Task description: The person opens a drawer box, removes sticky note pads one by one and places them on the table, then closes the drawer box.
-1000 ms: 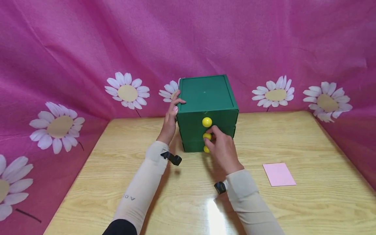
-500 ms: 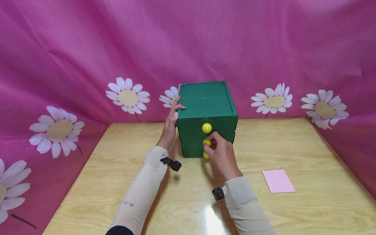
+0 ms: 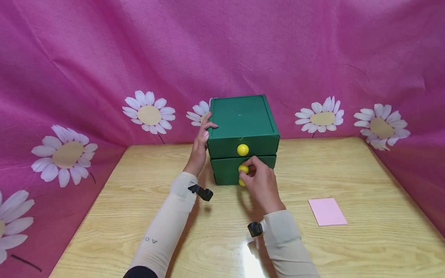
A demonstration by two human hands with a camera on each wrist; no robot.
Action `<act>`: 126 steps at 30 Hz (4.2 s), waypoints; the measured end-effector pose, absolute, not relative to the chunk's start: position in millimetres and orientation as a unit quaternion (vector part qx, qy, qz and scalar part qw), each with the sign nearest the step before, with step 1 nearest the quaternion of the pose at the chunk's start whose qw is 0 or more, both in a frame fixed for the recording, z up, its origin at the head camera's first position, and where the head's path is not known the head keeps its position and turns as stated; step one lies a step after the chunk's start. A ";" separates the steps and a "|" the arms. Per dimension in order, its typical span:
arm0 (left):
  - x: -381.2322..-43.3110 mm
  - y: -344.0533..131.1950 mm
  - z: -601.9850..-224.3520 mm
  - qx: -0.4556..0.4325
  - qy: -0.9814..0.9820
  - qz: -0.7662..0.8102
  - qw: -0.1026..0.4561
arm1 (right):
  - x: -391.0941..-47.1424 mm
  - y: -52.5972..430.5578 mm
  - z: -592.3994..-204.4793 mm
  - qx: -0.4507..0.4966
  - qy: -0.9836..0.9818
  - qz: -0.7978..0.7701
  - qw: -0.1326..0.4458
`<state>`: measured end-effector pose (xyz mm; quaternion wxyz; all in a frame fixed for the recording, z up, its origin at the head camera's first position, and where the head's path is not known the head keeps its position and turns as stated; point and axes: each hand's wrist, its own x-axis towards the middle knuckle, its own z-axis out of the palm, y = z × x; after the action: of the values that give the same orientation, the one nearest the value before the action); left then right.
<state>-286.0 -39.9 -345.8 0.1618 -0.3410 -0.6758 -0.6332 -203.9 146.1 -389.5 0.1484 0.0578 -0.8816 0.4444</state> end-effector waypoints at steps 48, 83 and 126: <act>-289.2 -41.4 -348.0 -0.339 -0.676 -0.636 0.156 | -164.8 139.0 -392.0 0.044 -0.885 0.430 0.173; -290.0 -45.3 -347.1 -0.323 -0.693 -0.627 0.149 | -148.8 135.4 -393.2 0.045 -0.886 0.433 0.159; -292.1 -50.5 -344.2 -0.347 -0.702 -0.609 0.123 | -131.1 133.8 -394.1 0.030 -0.896 0.408 0.174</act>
<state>-292.1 -50.5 -344.2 0.1228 -0.3466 -0.7025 -0.6093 -131.1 133.8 -394.1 0.1744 0.0299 -0.8958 0.4076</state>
